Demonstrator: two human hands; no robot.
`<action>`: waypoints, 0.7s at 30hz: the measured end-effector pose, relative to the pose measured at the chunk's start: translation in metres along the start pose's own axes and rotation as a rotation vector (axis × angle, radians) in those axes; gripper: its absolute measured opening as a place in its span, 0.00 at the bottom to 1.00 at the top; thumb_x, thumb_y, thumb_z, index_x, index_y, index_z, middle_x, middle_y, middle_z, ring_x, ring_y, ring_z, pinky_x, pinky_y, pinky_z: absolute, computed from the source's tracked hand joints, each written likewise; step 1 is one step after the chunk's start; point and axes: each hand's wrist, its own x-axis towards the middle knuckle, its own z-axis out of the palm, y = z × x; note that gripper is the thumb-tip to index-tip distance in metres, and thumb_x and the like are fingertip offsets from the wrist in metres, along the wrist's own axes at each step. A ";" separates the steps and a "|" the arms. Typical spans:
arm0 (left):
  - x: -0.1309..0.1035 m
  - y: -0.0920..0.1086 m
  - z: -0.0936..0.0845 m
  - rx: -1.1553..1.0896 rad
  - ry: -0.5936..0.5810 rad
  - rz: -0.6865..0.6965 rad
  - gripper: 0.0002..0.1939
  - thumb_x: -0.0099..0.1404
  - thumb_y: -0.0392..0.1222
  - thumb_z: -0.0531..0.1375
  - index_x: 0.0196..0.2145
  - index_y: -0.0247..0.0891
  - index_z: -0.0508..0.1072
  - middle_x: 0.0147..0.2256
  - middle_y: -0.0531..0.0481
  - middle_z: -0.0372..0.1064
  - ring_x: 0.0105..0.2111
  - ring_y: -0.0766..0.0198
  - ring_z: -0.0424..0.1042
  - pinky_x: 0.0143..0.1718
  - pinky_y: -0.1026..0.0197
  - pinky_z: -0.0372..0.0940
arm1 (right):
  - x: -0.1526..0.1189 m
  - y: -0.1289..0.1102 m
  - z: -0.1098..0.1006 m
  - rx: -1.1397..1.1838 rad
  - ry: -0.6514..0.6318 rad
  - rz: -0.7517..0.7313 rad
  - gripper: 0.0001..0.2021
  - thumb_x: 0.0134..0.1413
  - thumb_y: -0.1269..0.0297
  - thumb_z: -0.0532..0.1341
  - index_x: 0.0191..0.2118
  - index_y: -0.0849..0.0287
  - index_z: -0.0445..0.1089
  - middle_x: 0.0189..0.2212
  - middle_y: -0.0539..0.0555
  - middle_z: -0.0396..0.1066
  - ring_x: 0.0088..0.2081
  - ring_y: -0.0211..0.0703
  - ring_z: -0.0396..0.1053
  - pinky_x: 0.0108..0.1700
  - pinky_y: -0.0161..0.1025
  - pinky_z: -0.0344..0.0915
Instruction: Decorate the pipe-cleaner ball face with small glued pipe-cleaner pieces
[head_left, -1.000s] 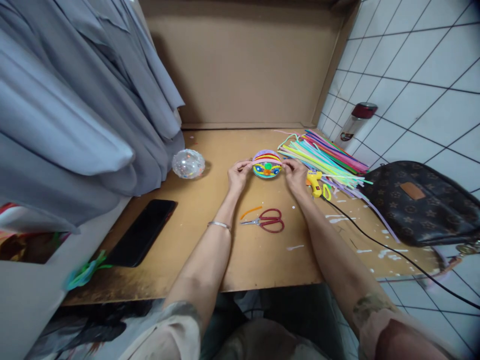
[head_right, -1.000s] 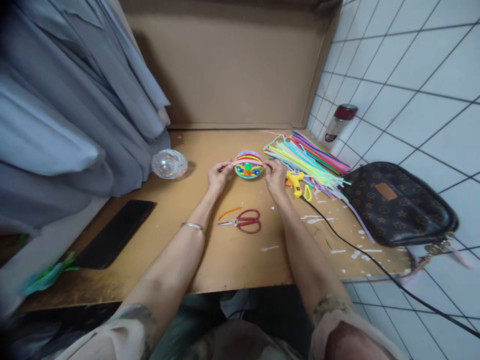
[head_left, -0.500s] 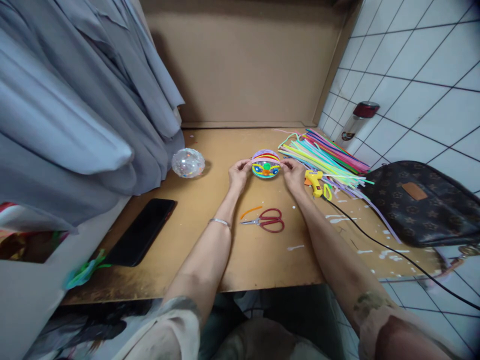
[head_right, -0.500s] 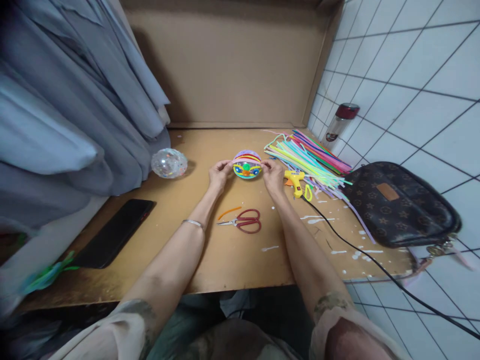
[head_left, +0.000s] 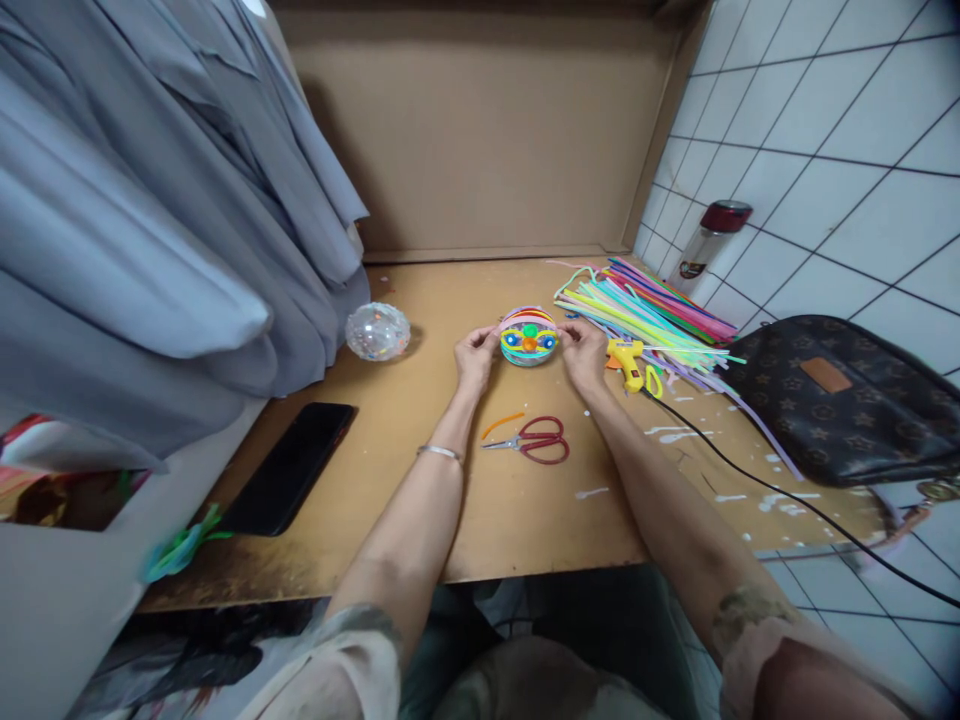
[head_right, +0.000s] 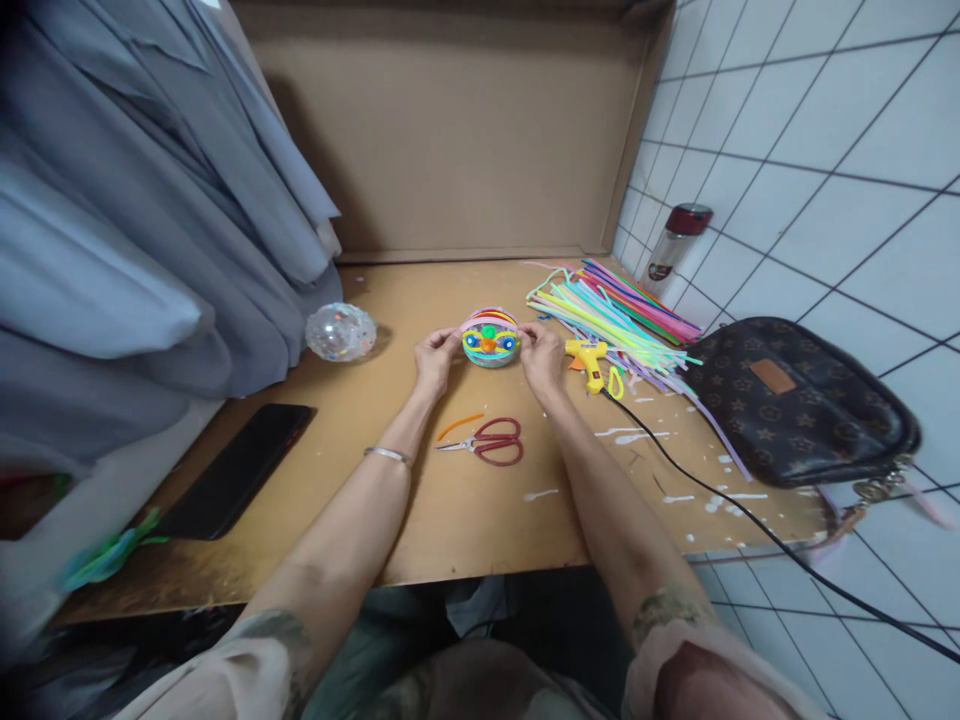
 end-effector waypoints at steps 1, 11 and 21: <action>-0.001 0.001 0.000 0.007 0.004 0.000 0.16 0.50 0.52 0.74 0.28 0.38 0.79 0.27 0.49 0.79 0.29 0.62 0.76 0.35 0.59 0.71 | 0.000 0.000 0.000 -0.008 0.003 -0.011 0.08 0.53 0.66 0.60 0.32 0.56 0.78 0.31 0.55 0.81 0.33 0.48 0.74 0.39 0.42 0.69; 0.002 0.004 -0.001 0.010 0.024 -0.047 0.08 0.52 0.44 0.70 0.26 0.37 0.79 0.23 0.52 0.74 0.25 0.67 0.70 0.30 0.63 0.66 | 0.001 -0.005 -0.003 -0.076 0.010 -0.033 0.07 0.52 0.69 0.61 0.30 0.56 0.77 0.32 0.55 0.78 0.33 0.47 0.71 0.40 0.43 0.69; 0.006 0.000 -0.003 -0.019 0.019 -0.044 0.17 0.47 0.48 0.74 0.27 0.38 0.73 0.25 0.54 0.72 0.23 0.70 0.65 0.28 0.64 0.63 | 0.003 -0.005 -0.006 -0.058 -0.016 -0.067 0.07 0.51 0.69 0.61 0.29 0.55 0.78 0.30 0.54 0.78 0.33 0.47 0.71 0.39 0.43 0.68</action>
